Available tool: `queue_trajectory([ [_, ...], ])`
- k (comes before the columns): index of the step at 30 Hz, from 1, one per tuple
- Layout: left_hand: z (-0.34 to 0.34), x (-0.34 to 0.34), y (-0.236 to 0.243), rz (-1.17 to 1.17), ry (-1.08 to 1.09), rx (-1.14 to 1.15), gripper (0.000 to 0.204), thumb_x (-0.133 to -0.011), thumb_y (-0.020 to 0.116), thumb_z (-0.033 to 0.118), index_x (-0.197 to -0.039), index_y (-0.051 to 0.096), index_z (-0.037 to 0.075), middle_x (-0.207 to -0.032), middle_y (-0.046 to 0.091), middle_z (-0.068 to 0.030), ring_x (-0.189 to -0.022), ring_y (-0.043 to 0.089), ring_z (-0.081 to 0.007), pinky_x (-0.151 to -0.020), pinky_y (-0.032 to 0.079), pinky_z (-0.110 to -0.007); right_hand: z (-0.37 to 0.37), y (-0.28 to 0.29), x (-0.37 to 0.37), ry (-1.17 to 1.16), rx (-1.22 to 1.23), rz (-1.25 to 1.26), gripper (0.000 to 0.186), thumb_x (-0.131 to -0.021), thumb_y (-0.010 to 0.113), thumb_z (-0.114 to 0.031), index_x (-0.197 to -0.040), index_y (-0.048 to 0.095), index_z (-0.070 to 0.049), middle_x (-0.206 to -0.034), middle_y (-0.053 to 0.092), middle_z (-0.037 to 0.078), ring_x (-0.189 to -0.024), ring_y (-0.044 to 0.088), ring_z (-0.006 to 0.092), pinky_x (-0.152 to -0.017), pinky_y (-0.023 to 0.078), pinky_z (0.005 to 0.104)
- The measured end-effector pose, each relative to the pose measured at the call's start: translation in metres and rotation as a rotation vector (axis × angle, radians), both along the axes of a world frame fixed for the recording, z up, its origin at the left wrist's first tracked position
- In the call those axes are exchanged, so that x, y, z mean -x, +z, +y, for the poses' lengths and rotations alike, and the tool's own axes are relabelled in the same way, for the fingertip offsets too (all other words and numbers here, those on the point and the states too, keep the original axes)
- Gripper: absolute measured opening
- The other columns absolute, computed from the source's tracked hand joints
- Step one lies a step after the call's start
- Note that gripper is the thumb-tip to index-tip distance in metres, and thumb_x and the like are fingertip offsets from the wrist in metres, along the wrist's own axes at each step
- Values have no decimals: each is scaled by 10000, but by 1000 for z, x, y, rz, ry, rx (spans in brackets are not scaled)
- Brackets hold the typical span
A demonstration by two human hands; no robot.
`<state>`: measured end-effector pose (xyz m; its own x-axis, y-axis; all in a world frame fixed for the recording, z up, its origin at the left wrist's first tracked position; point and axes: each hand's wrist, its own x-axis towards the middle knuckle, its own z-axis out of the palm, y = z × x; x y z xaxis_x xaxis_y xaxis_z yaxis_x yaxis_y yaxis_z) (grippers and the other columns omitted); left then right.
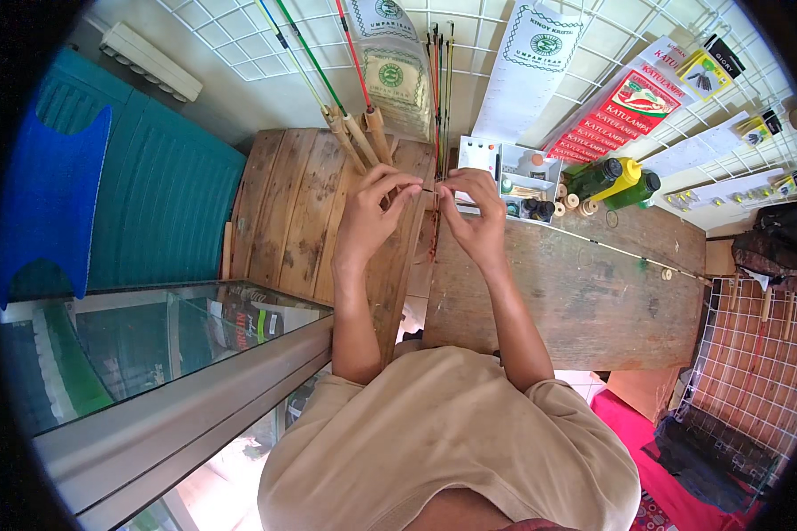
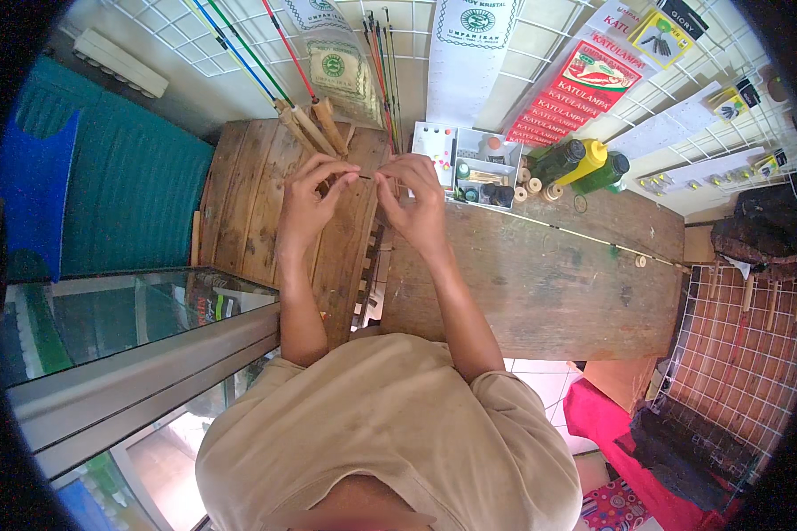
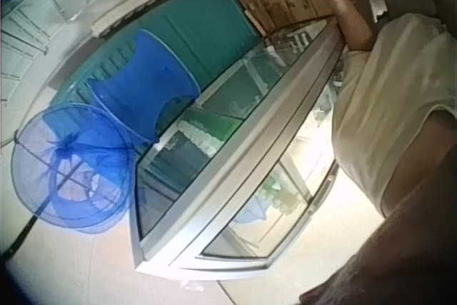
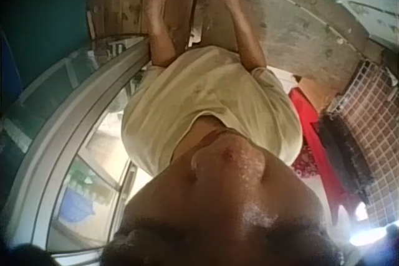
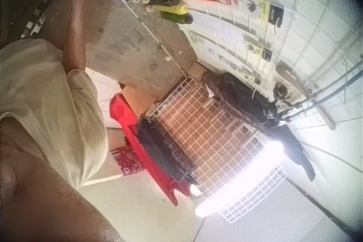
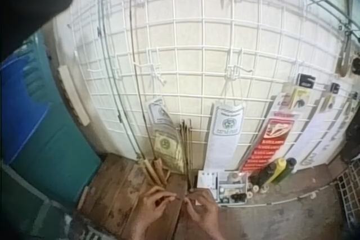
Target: Manually wrapping thread around a fishing rod guide ring to secure it for repair.
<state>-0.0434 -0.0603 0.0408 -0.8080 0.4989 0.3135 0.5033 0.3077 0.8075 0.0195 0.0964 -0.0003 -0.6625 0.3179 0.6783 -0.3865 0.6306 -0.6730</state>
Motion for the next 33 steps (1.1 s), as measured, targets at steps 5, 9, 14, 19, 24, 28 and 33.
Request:
queue_trajectory([
  [5,0,6,-16,-61,-6,33,139,-855,654,118,-973,658,44,-909,599,-67,-736,614,-190,-650,474,-294,12,-19,-5,44,256,-119,68,-825,627,-2,-872,577,-1,-921,622,125,-864,608,204,-790,476,302],
  [9,3,8,-31,-69,8,89,127,-859,631,110,-958,620,30,-903,605,-86,-803,600,-215,-748,466,-329,24,-46,-7,145,602,-83,72,-903,561,-35,-902,493,-13,-951,630,128,-843,601,183,-783,477,282],
  [14,3,12,-57,-92,20,69,134,-878,625,126,-981,621,40,-878,644,-56,-727,565,-142,-617,429,-275,45,-48,-8,205,821,-11,62,-963,447,-33,-905,425,-42,-993,619,164,-897,617,235,-806,512,345],
  [19,6,12,-67,-221,22,100,140,-884,615,133,-977,598,29,-870,641,-65,-782,579,-156,-651,446,-293,57,-43,-11,325,1205,104,79,-979,416,-52,-902,401,-63,-883,574,122,-863,619,264,-830,520,400],
  [24,7,10,-78,-178,64,134,130,-879,614,99,-988,594,30,-868,640,-66,-792,596,-156,-673,463,-295,65,-52,-11,283,1202,74,67,-985,415,-68,-923,389,-72,-795,501,74,-758,557,205,-761,499,360],
  [28,5,10,-78,-339,65,91,132,-866,609,44,-997,602,30,-882,642,-71,-783,601,-155,-697,470,-292,70,-67,-13,133,1137,28,64,-987,416,-75,-931,389,-86,-786,488,60,-666,463,143,-636,432,292],
  [33,2,13,-91,-250,67,134,142,-854,603,14,-995,606,28,-864,632,-70,-757,587,-147,-705,467,-278,82,-87,-19,98,1018,-57,66,-983,434,-81,-932,393,-86,-788,495,45,-663,457,108,-609,404,254],
])
